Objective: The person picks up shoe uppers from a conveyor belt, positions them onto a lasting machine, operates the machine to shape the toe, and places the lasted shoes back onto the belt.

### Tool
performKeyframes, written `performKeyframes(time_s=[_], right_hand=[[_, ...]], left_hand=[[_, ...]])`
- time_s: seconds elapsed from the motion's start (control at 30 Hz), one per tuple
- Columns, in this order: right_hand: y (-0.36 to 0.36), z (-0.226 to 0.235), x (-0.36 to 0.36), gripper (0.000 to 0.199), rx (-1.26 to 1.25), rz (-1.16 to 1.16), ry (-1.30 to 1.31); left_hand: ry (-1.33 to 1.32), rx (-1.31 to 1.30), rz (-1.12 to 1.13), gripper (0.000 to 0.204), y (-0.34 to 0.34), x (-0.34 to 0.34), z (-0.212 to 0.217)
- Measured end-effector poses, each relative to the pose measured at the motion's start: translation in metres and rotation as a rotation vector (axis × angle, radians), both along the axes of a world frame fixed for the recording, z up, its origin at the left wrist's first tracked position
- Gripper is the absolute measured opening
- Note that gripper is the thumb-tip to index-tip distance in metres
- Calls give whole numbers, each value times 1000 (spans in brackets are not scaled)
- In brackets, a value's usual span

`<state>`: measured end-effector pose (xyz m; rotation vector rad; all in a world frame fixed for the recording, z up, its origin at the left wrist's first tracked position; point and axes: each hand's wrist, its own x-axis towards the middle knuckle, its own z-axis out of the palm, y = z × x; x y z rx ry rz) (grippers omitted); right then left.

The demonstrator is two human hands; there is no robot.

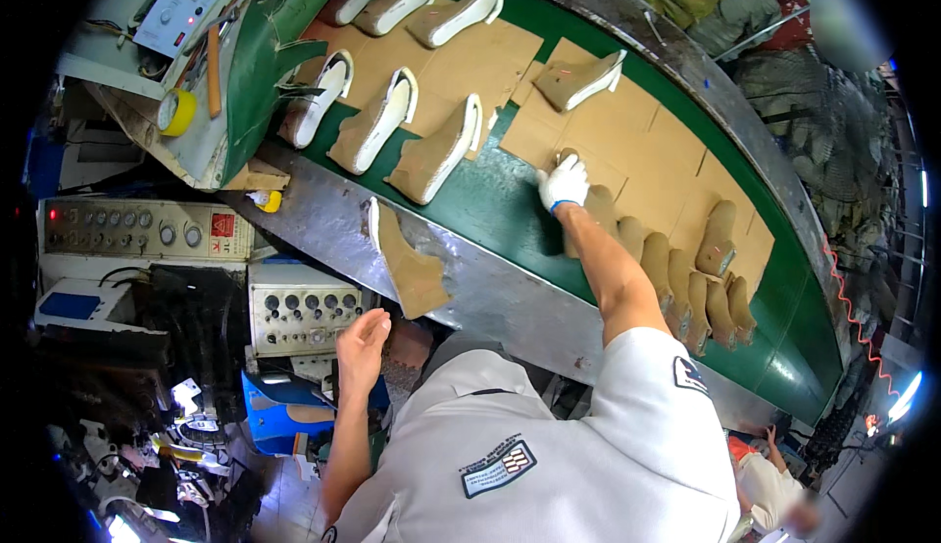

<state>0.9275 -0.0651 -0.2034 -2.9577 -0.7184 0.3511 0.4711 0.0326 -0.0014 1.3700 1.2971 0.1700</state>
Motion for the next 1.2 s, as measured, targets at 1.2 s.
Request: performKeyframes(time_s=[1.2], right_hand=[[152,273,-553,51,333,228,2162]], left_hand=[[-475,166,1070,20,46,-324,93]])
